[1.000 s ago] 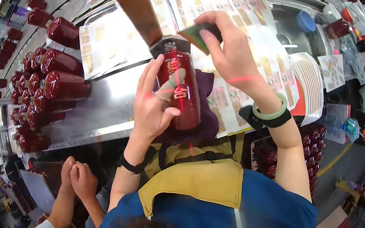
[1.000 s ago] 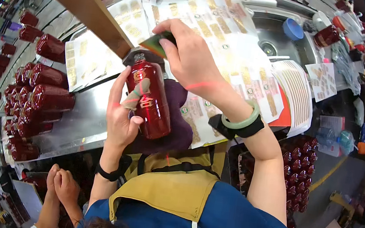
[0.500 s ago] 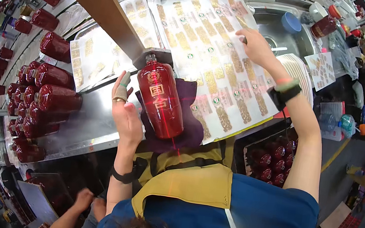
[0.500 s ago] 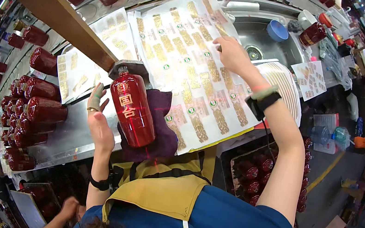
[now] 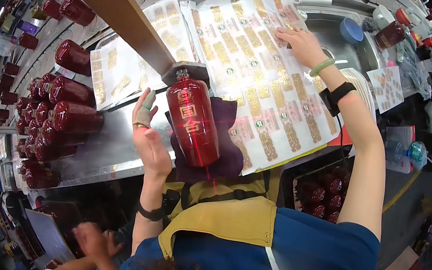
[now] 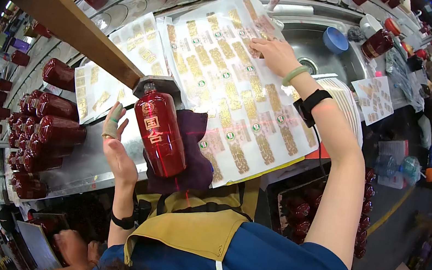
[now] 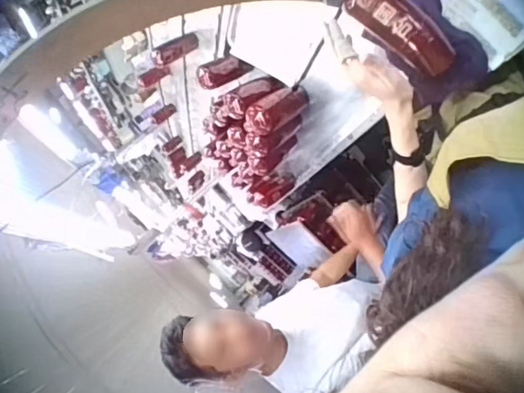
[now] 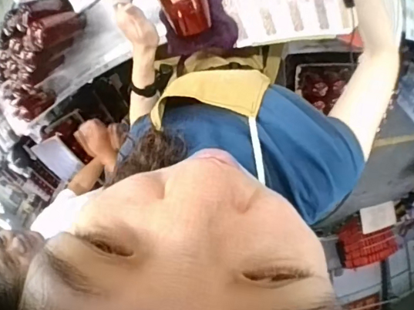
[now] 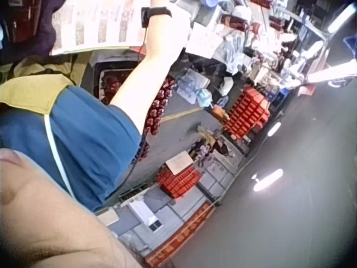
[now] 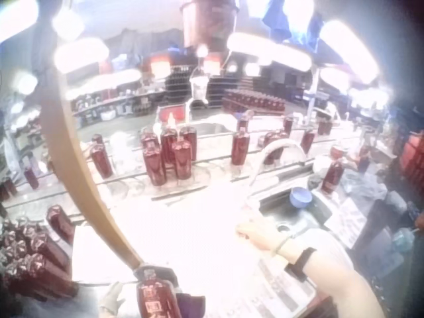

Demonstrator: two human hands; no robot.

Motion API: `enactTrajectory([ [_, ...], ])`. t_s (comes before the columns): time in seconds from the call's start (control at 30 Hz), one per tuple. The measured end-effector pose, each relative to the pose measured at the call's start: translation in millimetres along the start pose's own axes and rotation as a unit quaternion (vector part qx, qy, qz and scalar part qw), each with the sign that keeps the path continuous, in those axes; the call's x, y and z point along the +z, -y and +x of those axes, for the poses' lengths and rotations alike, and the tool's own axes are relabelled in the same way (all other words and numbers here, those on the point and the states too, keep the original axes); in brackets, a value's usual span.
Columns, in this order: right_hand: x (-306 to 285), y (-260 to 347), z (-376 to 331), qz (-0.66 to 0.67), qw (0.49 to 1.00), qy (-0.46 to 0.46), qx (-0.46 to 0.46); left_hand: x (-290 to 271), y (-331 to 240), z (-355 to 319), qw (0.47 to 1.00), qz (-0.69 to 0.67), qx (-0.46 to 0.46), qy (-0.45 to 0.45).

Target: The person is manually applying decorative and informational labels onto red liquor bottles and smoothing them with a small tool.

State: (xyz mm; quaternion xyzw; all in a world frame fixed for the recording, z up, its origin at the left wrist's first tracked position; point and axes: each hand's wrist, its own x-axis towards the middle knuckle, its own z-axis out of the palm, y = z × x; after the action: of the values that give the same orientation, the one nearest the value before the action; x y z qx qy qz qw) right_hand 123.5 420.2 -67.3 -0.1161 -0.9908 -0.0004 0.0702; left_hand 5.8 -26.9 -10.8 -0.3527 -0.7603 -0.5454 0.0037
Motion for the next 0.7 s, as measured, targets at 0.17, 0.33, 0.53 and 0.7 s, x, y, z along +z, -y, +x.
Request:
enactTrajectory([
  [0.17, -34.3, 3.2, -22.3, -0.002, 0.997, 0.083, -0.008, -2.5, 1.1, 1.6, 1.0, 0.002, 0.0, -0.006],
  [0.33, -40.6, -11.5, -37.7, 0.14, 0.987, 0.072, -0.042, -8.3, 3.3, -0.1, 1.0, 0.008, -0.008, -0.013],
  [0.53, -13.5, 1.4, -8.8, 0.126, 0.992, -0.013, 0.018, -2.1, -8.1, -0.5, 1.0, -0.01, -0.005, -0.01],
  [0.7, -10.2, -0.7, -14.0, 0.033, 0.997, -0.003, -0.065, -2.0, -9.8, -0.5, 1.0, -0.009, -0.009, -0.006],
])
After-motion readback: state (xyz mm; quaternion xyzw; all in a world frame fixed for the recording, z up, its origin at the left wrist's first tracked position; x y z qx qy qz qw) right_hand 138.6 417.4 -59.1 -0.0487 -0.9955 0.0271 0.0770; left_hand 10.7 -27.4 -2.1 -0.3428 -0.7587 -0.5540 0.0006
